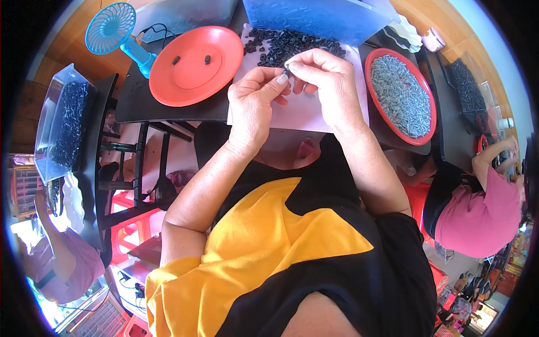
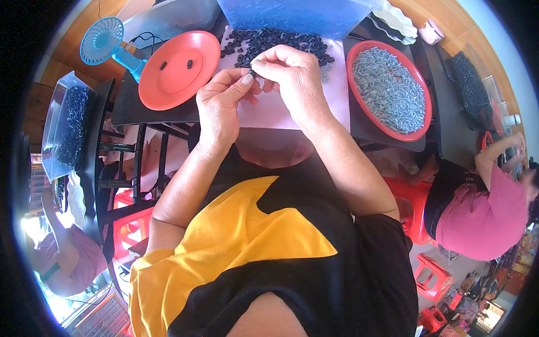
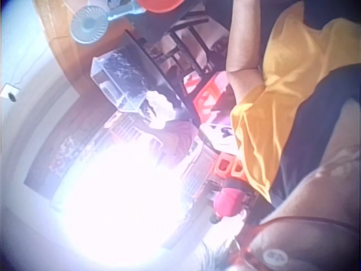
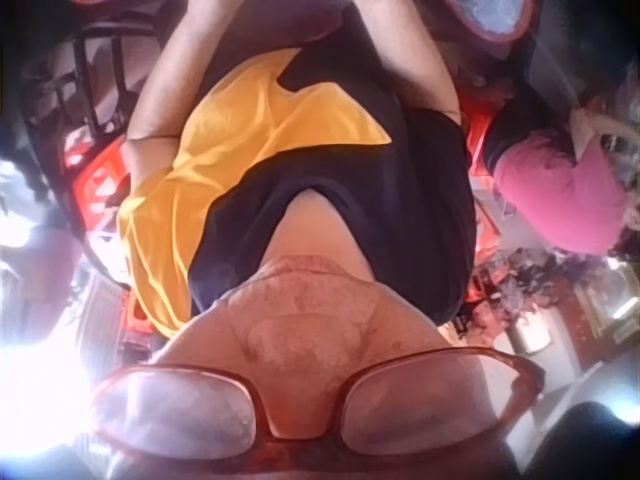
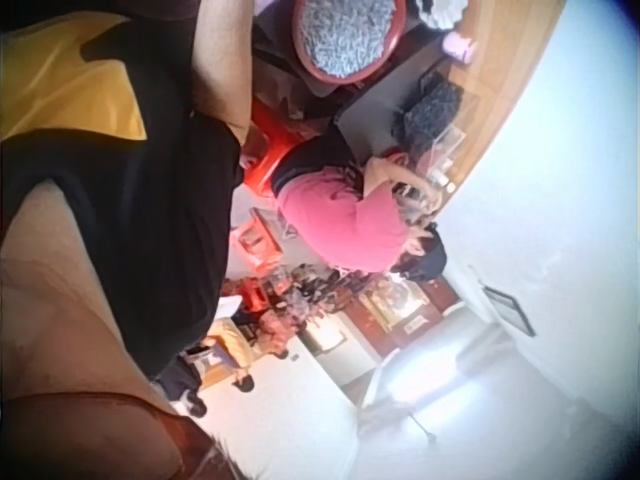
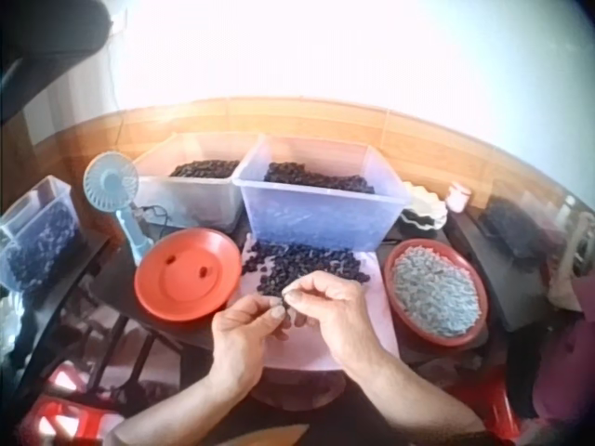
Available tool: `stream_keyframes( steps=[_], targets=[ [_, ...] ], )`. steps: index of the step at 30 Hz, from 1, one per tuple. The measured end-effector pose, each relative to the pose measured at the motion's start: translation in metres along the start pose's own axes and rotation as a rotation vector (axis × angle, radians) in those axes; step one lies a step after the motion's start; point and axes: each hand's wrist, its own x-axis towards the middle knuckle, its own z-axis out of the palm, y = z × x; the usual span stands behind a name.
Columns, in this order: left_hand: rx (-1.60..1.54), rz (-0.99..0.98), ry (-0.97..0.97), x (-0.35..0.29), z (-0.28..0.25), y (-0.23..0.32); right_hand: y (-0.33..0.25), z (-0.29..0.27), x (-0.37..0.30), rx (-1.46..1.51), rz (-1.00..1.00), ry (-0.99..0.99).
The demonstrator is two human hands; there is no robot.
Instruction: Manual assembly of small black plastic parts at a workbench.
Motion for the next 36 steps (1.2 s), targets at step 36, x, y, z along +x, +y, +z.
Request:
stream_keyframes(
  steps=[36],
  targets=[
    [0.086,-0.121,-0.035,-0.006,-0.006,0.002,0.034,0.018,-0.008,0.303,-0.179,0.170]
  ],
)
